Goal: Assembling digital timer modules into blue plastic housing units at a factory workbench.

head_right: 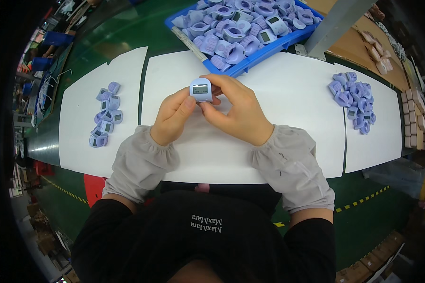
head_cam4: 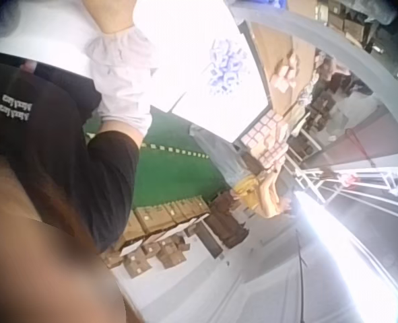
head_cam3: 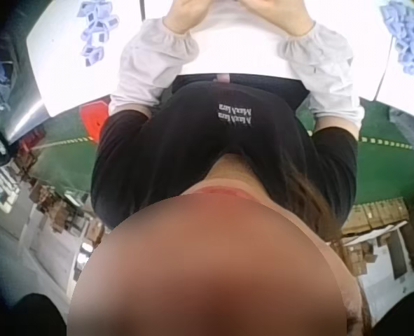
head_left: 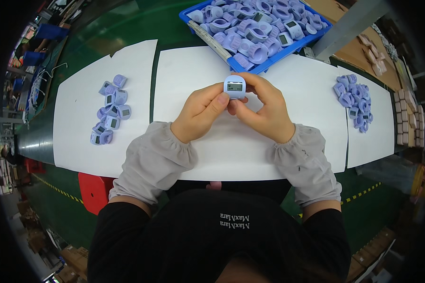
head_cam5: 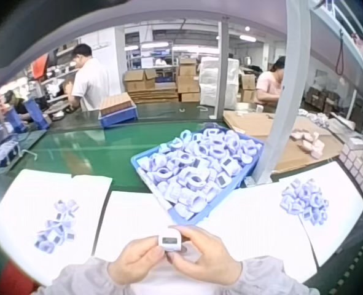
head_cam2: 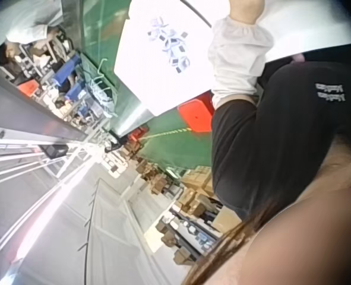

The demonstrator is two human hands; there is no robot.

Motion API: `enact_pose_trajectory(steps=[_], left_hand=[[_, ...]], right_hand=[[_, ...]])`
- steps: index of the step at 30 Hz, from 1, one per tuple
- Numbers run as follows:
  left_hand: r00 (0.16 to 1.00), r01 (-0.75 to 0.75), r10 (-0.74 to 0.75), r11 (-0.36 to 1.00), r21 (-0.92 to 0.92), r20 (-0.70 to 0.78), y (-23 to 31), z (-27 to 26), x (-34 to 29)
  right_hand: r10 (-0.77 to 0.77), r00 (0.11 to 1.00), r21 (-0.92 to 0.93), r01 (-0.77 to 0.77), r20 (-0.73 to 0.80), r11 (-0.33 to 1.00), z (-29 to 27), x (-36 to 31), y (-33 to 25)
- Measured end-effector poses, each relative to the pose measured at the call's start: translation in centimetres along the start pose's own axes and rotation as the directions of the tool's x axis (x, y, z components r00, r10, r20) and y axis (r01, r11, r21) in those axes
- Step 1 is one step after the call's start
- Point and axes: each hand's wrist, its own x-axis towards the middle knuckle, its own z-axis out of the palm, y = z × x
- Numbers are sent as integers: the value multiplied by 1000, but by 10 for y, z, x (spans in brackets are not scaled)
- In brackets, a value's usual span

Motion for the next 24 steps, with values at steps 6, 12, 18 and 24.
enact_pose_trajectory(steps=[6, 12, 18, 24], left_hand=[[1000, -25, 25, 999, 45, 10, -1, -3, 0], [999, -30, 30, 999, -14, 13, 0, -3, 1], [999, -50, 50, 998, 27, -1, 1, -3, 2], [999, -46, 47, 997, 61, -10, 0, -4, 1]], right_hand=[[-34, 999, 12, 34, 0, 999, 1, 1, 1], [-50, 999, -5, 50, 14, 999, -1, 1, 0], [-65, 998, 11, 65, 17, 998, -1, 1, 2], [-61, 998, 36, 60, 27, 998, -2, 2, 2]])
